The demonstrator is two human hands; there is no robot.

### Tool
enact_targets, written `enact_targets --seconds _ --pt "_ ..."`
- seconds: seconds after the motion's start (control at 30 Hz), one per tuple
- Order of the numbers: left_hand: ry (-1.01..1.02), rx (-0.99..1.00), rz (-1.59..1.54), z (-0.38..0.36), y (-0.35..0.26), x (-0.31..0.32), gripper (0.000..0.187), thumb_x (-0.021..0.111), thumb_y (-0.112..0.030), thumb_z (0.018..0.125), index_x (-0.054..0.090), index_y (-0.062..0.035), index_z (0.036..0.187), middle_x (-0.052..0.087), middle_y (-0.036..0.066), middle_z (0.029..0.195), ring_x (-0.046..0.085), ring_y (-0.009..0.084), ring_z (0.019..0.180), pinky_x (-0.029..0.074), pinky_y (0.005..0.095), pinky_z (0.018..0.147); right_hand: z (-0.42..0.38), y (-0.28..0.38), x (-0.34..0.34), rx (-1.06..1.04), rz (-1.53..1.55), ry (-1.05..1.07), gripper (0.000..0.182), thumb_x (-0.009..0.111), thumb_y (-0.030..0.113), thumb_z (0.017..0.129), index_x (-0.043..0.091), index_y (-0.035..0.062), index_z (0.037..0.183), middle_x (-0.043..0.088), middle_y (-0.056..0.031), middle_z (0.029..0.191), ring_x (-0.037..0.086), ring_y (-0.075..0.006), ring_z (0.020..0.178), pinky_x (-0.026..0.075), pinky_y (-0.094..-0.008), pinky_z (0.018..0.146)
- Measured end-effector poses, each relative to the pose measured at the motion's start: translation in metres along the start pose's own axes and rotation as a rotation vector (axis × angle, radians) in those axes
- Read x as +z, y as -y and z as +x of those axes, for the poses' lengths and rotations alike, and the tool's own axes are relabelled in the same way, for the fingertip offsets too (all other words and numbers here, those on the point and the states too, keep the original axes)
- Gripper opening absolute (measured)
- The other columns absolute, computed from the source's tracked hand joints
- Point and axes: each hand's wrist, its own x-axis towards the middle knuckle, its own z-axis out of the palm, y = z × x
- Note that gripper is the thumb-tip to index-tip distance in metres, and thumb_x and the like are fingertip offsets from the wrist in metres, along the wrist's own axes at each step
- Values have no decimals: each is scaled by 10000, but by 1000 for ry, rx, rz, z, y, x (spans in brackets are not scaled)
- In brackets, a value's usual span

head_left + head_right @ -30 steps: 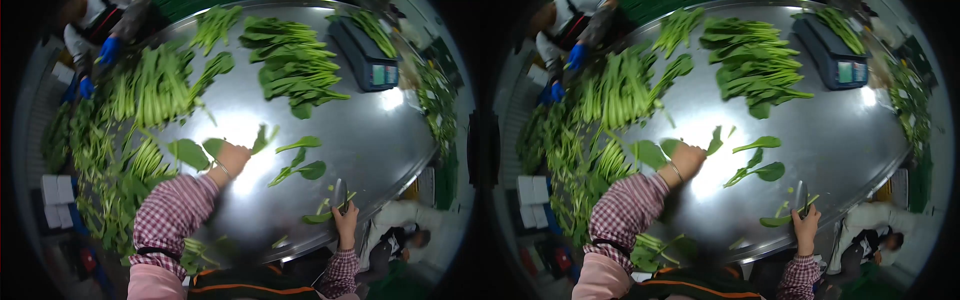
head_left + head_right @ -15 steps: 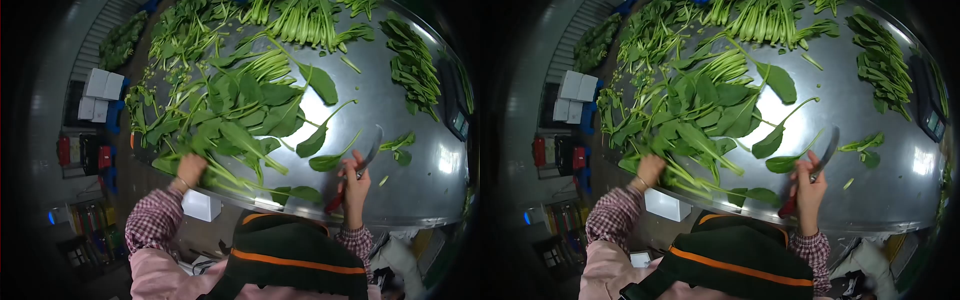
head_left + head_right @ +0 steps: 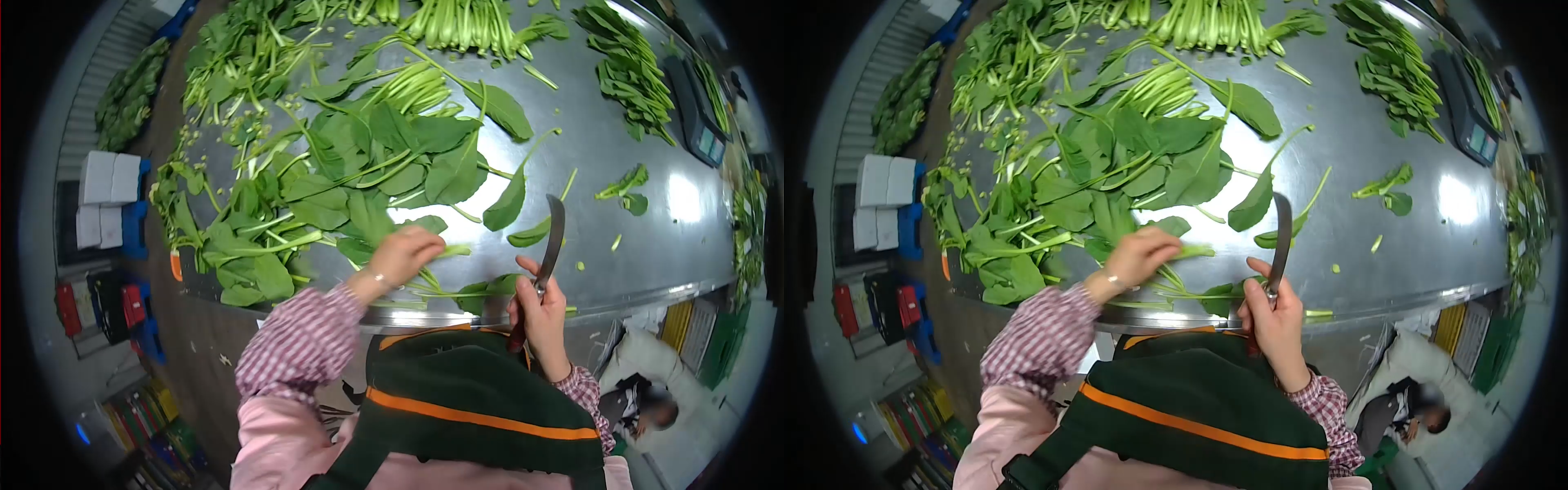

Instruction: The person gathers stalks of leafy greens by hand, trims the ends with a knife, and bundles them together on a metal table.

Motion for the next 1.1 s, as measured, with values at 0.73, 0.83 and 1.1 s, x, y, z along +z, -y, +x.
enact_targets --seconds 0.73,0.83,1.1 --pt "94 -27 -232 -32 -92 -78 258 549 -95 893 559 -27 1141 509 72 778 538 167 573 457 270 539 8 18 41 59 -2 319 336 617 147 861 565 32 1172 546 41 695 481 -28 526 378 -180 463" --pt "42 -15 522 2 -65 -100 201 582 -124 867 585 -18 1037 535 157 901 575 305 704 485 357 637 47 -18 6 -532 -658 -130 356 626 107 821 562 13 1158 605 -102 828 588 -160 723 462 -237 570" --pt "-61 -131 614 180 3 -64 314 603 -225 840 575 -67 1110 581 166 1051 577 296 959 504 383 766 36 -68 -12 -352 -579 204 254 672 70 763 645 12 1009 658 -156 864 649 -239 701 506 -298 628"
